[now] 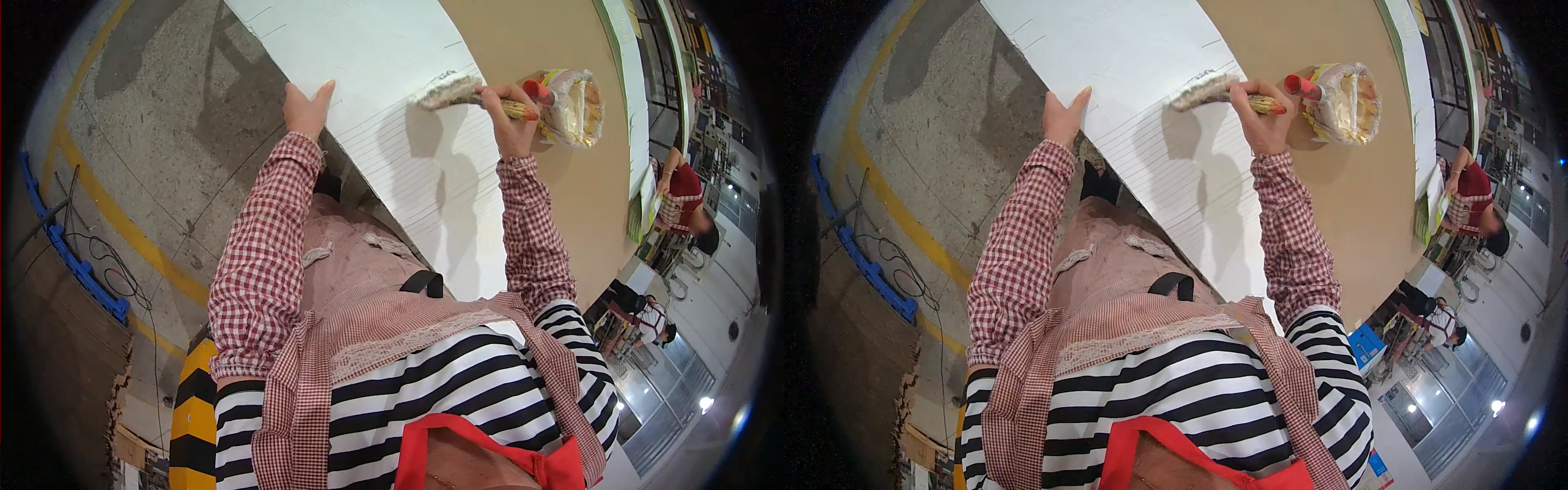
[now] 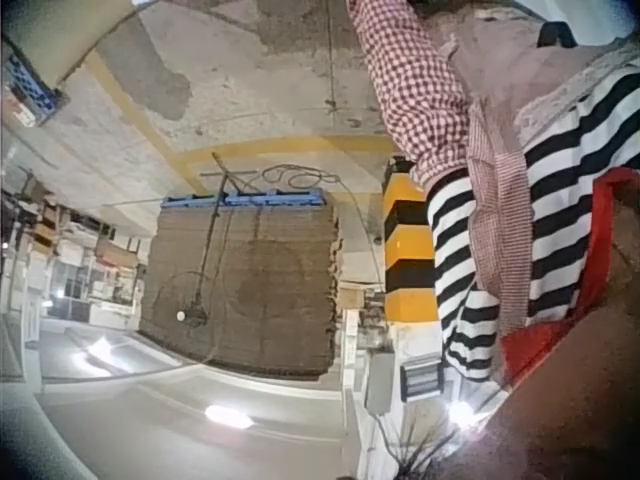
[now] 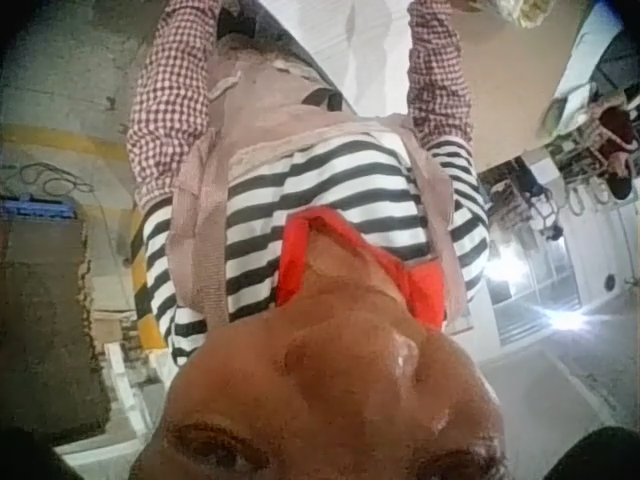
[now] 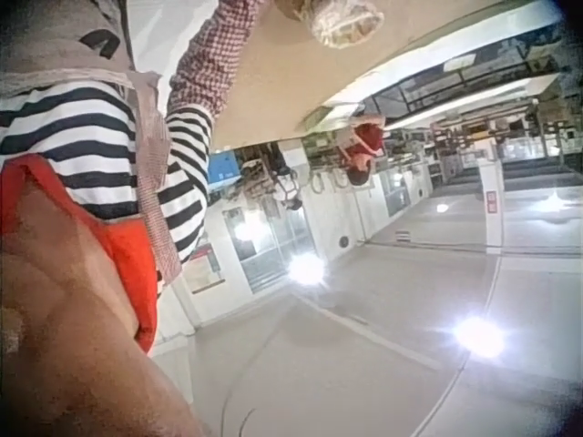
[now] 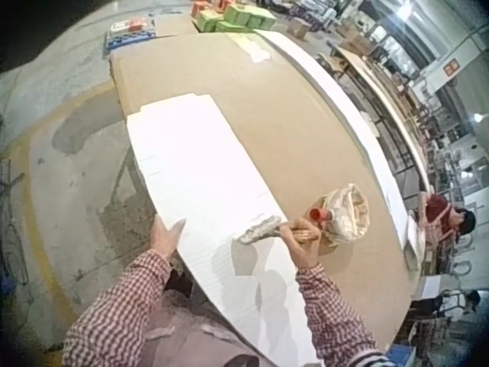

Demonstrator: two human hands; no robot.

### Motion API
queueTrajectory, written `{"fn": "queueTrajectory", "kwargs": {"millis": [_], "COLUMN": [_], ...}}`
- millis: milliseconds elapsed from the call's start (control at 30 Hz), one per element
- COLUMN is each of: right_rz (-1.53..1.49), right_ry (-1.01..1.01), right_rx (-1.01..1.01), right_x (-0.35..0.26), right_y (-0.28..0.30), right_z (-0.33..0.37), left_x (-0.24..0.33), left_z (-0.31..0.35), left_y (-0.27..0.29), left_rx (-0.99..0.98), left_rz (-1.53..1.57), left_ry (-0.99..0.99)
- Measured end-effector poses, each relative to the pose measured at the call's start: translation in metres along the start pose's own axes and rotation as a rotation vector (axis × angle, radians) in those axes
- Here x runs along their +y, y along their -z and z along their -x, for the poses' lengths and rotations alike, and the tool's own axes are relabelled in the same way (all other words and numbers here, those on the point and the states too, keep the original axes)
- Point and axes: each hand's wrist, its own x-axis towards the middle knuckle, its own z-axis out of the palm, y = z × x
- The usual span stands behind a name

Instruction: Applying adhesive with a brush onto long strips of white paper materials on a work table.

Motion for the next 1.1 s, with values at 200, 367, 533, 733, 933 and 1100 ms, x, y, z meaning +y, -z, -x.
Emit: {"fn": "queueTrajectory", "kwargs": {"millis": [200, 367, 533, 733, 933, 1100], "right_rz": [0.027, -0.027, -0.016, 0.268, 0.17, 0.219], "right_ry": [-0.009, -0.021, 0.091, 0.255, 0.401, 0.387], "right_rx": [-0.056, -0.05, 0.031, -0.071, -0.007, -0.05], "right_x": [-0.02, 0.0, -0.031, -0.026, -0.025, -0.037], "right_y": [-0.002, 0.006, -0.015, -0.024, -0.039, -0.041], "right_z": [0.009, 0.005, 0.014, 0.024, 0.025, 0.037], "left_x": [-0.004, 0.003, 0.008, 0.008, 0.002, 0.003], "left_z": [0.0, 0.003, 0.006, 0.006, 0.002, 0.005], "left_y": [0.005, 0.003, 0.006, 0.004, 0.002, 0.003], "left_rx": [-0.004, -0.03, -0.024, -0.029, -0.014, -0.011], "left_rz": [-0.028, -0.003, -0.002, -0.018, 0.011, 0.021], "left_ry": [0.004, 0.03, 0.035, 0.039, 0.025, 0.021]}}
